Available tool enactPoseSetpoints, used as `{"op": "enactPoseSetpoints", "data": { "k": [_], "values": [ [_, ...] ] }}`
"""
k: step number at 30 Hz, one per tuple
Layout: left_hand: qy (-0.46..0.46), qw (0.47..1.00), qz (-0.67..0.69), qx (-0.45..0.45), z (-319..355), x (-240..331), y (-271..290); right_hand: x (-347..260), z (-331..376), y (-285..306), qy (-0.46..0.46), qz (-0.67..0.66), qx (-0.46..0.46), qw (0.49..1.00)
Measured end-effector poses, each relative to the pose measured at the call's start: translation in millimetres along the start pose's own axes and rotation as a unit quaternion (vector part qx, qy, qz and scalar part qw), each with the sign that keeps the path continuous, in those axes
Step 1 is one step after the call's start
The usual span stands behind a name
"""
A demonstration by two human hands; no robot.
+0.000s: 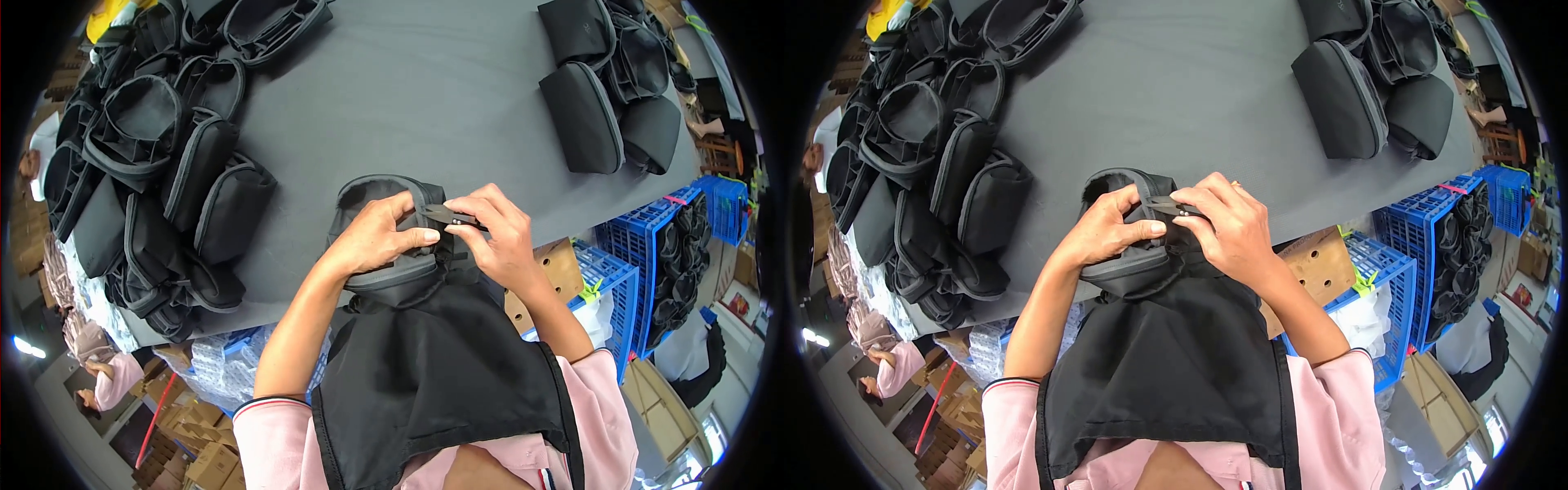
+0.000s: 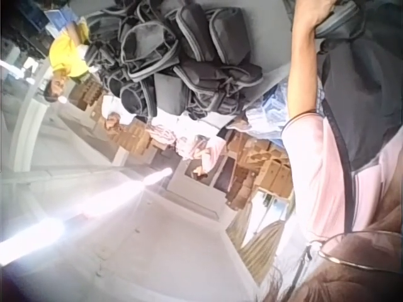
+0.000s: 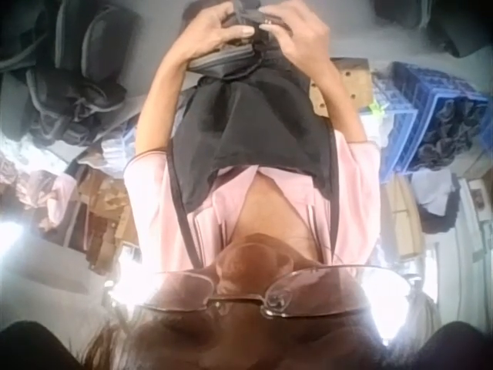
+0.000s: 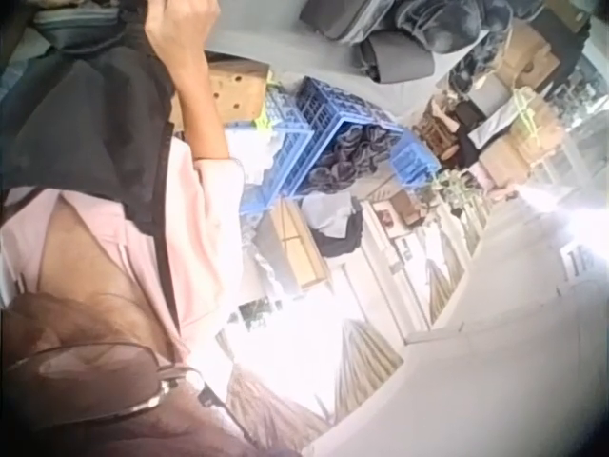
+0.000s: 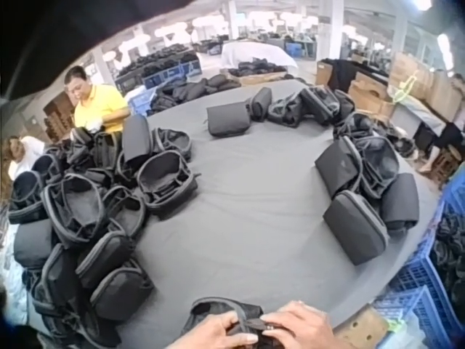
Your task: Trim excess thread or material from black fabric pouches using small snips.
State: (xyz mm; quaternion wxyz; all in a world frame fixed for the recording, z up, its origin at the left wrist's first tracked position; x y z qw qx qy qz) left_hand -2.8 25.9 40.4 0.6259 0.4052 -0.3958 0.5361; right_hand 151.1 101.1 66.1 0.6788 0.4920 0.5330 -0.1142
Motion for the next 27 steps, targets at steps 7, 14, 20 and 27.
{"op": "enactPoseSetpoints", "data": {
  "k": [7,14,20,27],
  "values": [
    [-0.079,0.992,0.079,0.051,3,2,8,7,10,5,-0.047,-0.057,0.015,0.997],
    [-0.093,0.99,0.073,0.071,9,1,7,3,25,4,-0.082,-0.067,-0.025,0.994],
    [-0.09,0.991,0.06,0.073,5,-11,5,3,22,-5,-0.047,-0.04,-0.048,0.997],
    [-0.094,0.988,0.097,0.079,3,-9,3,-6,22,-1,0.0,0.007,-0.019,1.0]
  ]
}}
Point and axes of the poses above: each hand's wrist, its own z-axis away from the middle knuckle, its own y-axis out of the back of the hand, x = y × z, the point moved 4 cm from there along -z, towards the middle knuckle, and after that the axes turned 14 degrees about -y, right-handed, at the moved point
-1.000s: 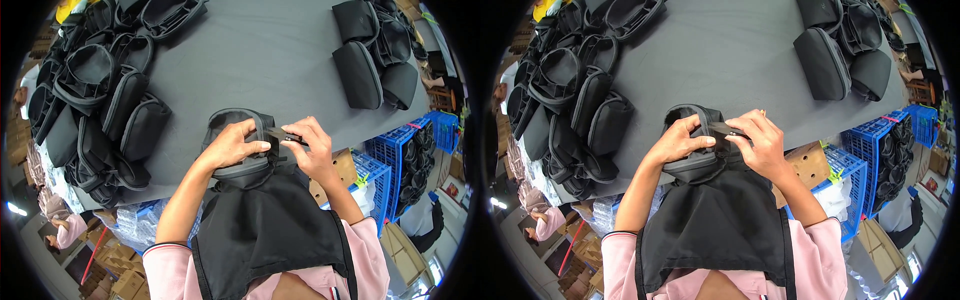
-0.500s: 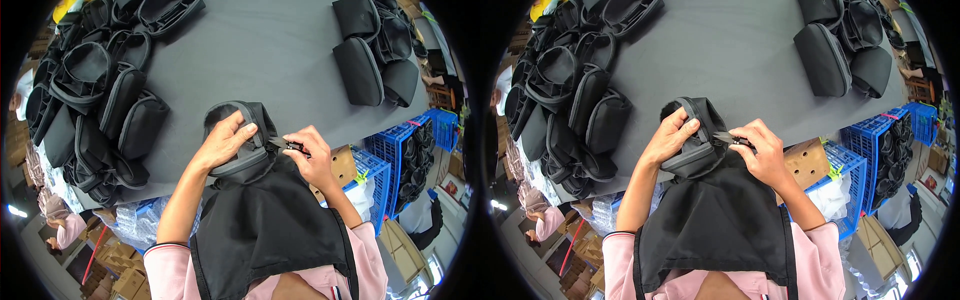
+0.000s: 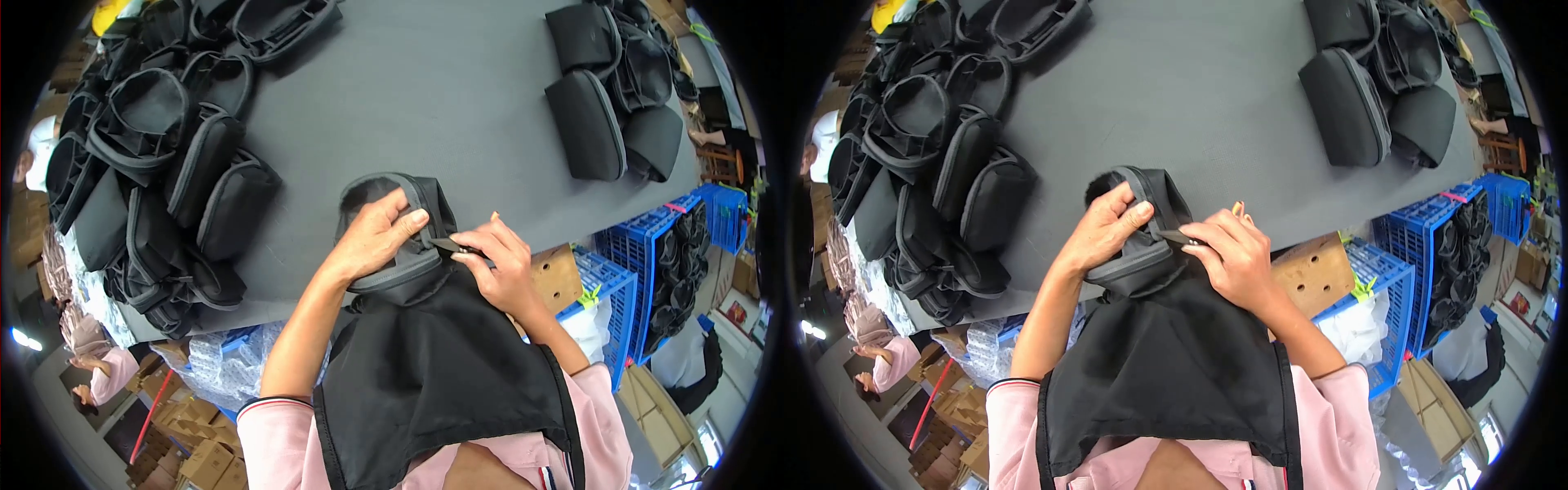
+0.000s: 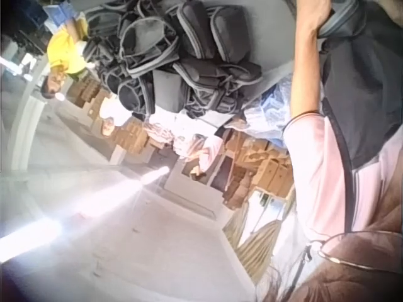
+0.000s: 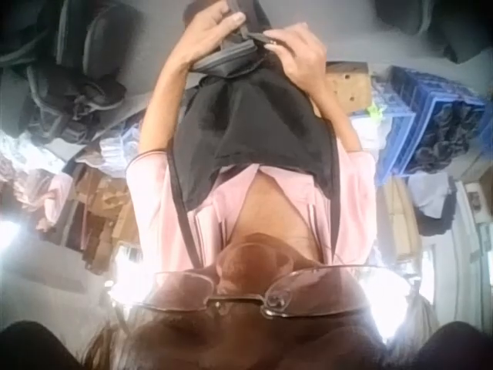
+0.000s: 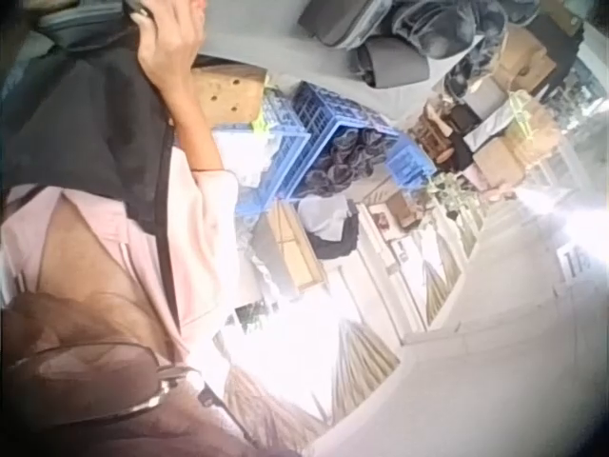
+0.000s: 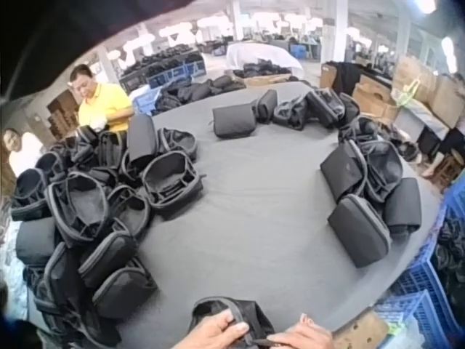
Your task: Trim excess thread or material from black fabric pouches using small snips.
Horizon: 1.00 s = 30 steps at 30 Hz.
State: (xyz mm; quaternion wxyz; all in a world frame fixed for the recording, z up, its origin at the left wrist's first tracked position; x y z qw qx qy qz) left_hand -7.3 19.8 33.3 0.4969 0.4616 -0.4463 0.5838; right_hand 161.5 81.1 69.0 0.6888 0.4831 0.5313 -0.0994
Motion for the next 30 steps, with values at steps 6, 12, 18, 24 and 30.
{"op": "enactPoseSetpoints", "data": {
  "k": [6,12,18,24,30],
  "values": [
    [-0.004,1.0,0.011,-0.009,5,-4,3,-7,2,4,-0.033,-0.033,0.012,0.999],
    [0.052,0.983,0.172,-0.023,16,28,5,-16,-3,9,-0.128,-0.155,0.014,0.98],
    [-0.121,0.972,-0.083,0.184,23,147,102,-21,-12,23,-0.162,-0.278,0.055,0.945],
    [-0.29,0.855,-0.233,0.362,4,236,228,10,-7,-3,-0.202,-0.237,-0.012,0.95],
    [-0.272,0.851,-0.249,0.374,-14,196,221,40,-19,43,-0.252,-0.188,0.121,0.942]
  ]
}}
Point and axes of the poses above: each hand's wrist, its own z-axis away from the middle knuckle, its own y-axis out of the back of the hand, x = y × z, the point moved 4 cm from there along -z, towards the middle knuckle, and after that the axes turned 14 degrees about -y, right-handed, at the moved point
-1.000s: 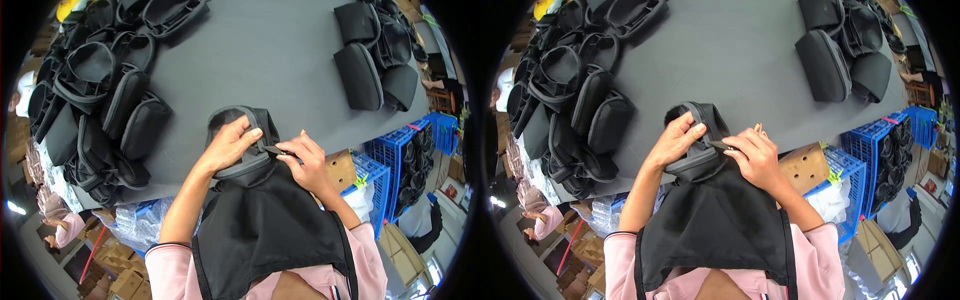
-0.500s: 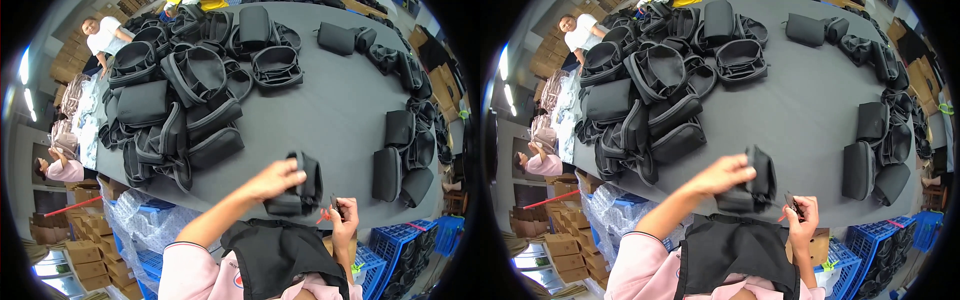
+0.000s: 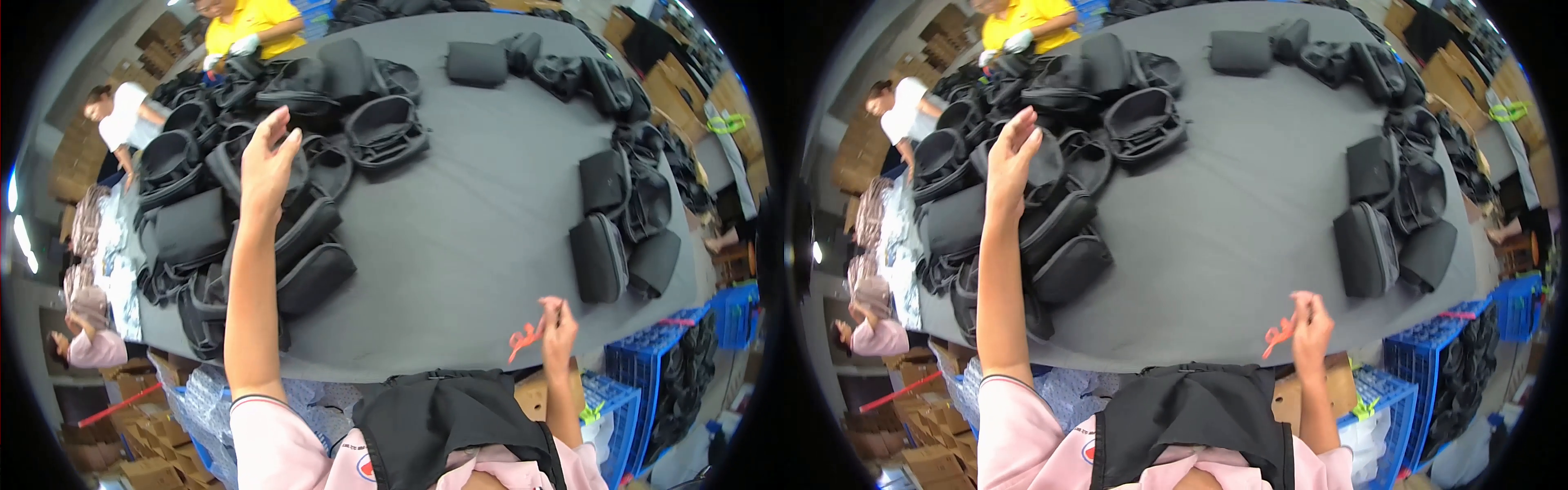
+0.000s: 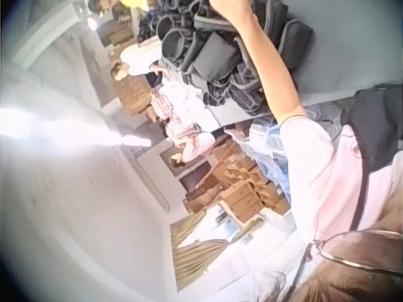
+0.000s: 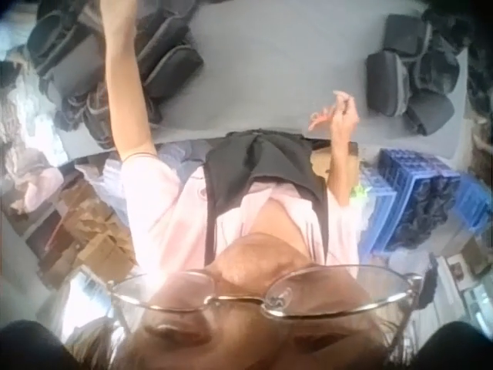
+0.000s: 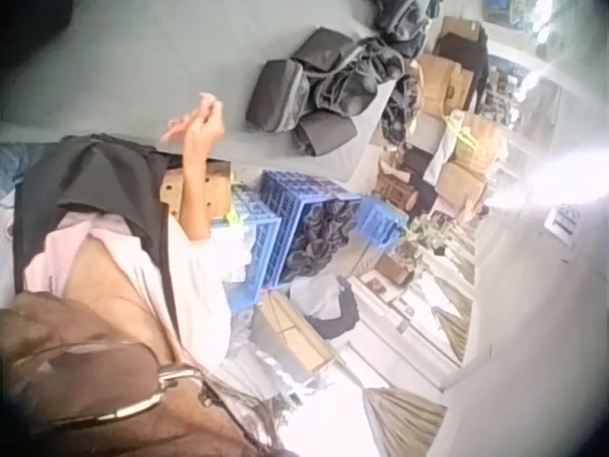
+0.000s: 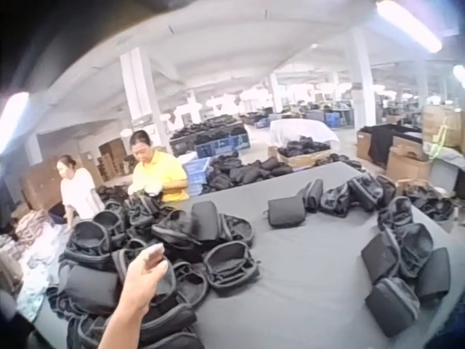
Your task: Trim excess thread or material from black fabric pouches using small snips.
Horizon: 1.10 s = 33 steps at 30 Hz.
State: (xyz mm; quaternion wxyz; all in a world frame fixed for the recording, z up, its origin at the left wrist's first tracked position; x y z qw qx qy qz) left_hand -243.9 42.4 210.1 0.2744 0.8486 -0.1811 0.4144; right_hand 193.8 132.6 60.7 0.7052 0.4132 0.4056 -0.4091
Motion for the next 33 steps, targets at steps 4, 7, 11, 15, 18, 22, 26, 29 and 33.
{"op": "enactPoseSetpoints", "data": {
  "k": [4,7,11,15,18,22,26,29,33],
  "values": [
    [0.02,0.993,-0.001,-0.112,35,-3,-31,-25,-44,79,0.201,0.163,0.227,0.939],
    [0.066,0.977,0.036,-0.197,68,1,-36,-30,-68,129,0.151,0.266,0.326,0.895],
    [0.133,0.929,0.062,-0.339,110,-1,-89,39,-112,167,0.008,0.261,0.191,0.946],
    [0.042,0.905,0.032,-0.422,142,11,-132,61,-103,135,-0.144,-0.001,0.118,0.982],
    [-0.098,0.893,0.006,-0.439,160,52,-175,51,-79,110,-0.136,0.016,0.168,0.976],
    [-0.265,0.872,-0.015,-0.412,188,89,-215,34,-39,49,0.047,0.117,0.106,0.986],
    [-0.263,0.854,0.013,-0.448,211,69,-228,28,21,-18,0.016,0.03,-0.094,0.995],
    [-0.164,0.836,-0.047,-0.521,236,36,-213,22,43,-29,-0.028,-0.02,-0.198,0.98],
    [0.183,0.866,0.095,-0.456,242,2,-185,-1,19,-15,-0.098,-0.132,-0.174,0.971]
  ]
}}
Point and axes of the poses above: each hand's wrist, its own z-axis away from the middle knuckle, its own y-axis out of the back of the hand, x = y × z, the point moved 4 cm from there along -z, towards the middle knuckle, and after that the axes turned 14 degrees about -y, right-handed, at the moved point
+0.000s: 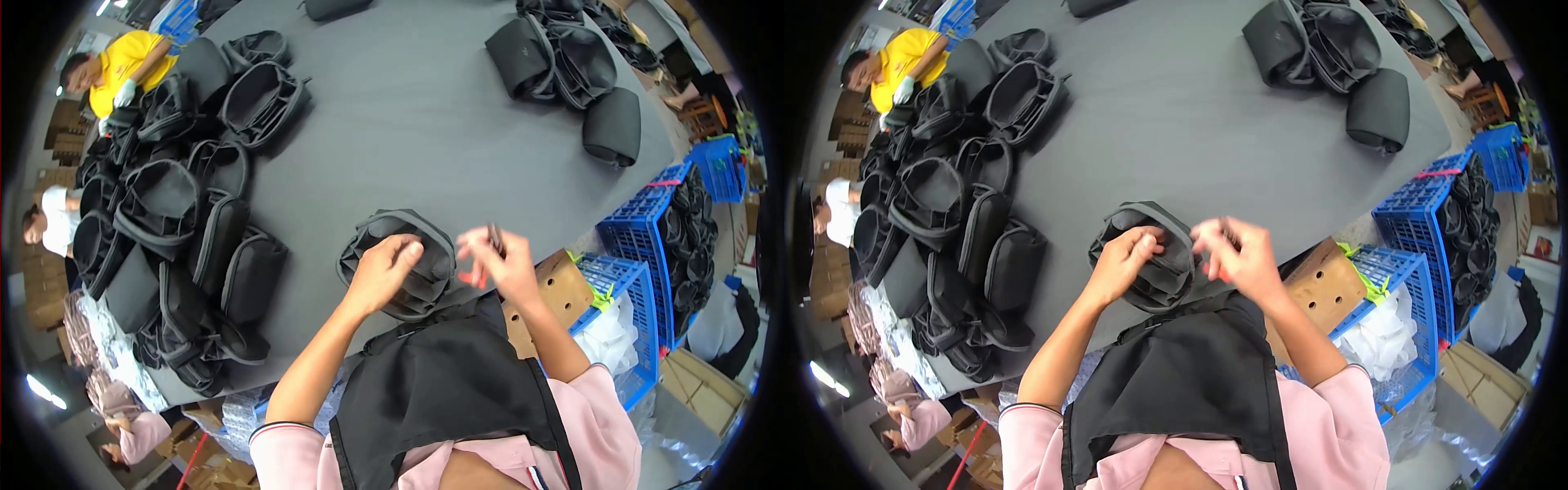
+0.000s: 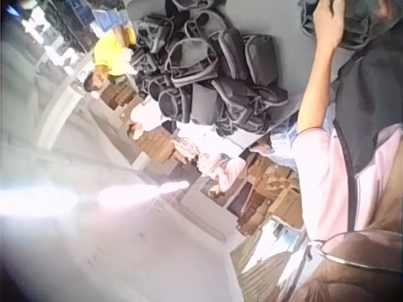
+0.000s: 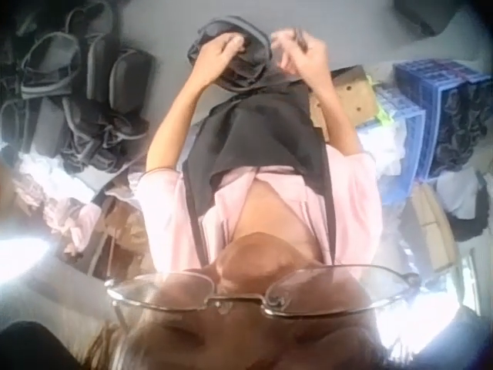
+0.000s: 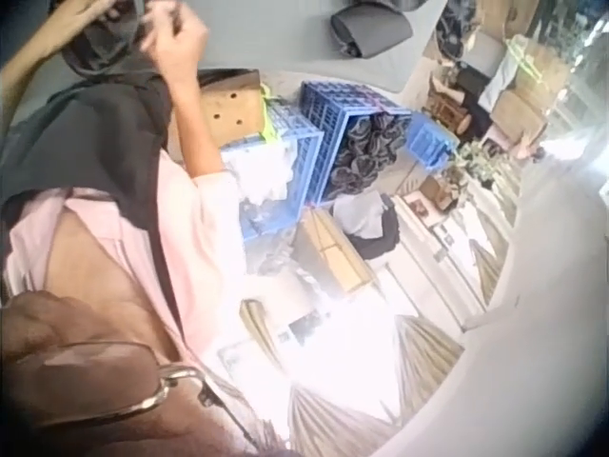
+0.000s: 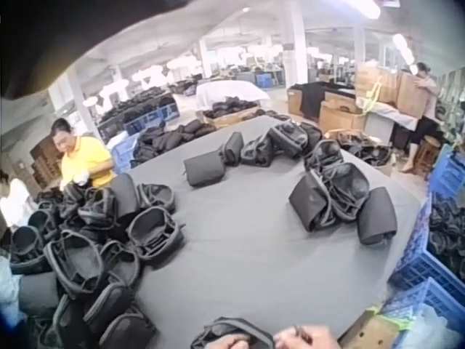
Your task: Trim excess thread or material from black fabric pouches using small snips.
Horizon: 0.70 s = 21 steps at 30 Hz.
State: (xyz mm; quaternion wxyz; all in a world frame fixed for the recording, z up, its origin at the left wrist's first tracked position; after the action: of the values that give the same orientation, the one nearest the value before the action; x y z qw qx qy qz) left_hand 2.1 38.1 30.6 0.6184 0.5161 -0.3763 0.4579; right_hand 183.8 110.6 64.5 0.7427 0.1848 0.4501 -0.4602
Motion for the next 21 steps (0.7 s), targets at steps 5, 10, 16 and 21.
{"op": "enactPoseSetpoints", "data": {
  "k": [5,10,16,21],
  "values": [
    [0.242,0.861,0.445,0.045,2,-6,-5,20,-88,-20,0.073,0.157,0.017,0.985],
    [0.262,0.841,0.42,0.221,40,-2,10,18,-58,-77,-0.024,0.107,-0.096,0.989],
    [0.103,0.95,-0.272,0.114,63,34,30,21,-40,-75,-0.046,-0.06,-0.122,0.99],
    [-0.052,0.903,-0.418,0.088,69,7,-7,40,-51,-71,-0.115,-0.131,-0.116,0.978]
  ]
}}
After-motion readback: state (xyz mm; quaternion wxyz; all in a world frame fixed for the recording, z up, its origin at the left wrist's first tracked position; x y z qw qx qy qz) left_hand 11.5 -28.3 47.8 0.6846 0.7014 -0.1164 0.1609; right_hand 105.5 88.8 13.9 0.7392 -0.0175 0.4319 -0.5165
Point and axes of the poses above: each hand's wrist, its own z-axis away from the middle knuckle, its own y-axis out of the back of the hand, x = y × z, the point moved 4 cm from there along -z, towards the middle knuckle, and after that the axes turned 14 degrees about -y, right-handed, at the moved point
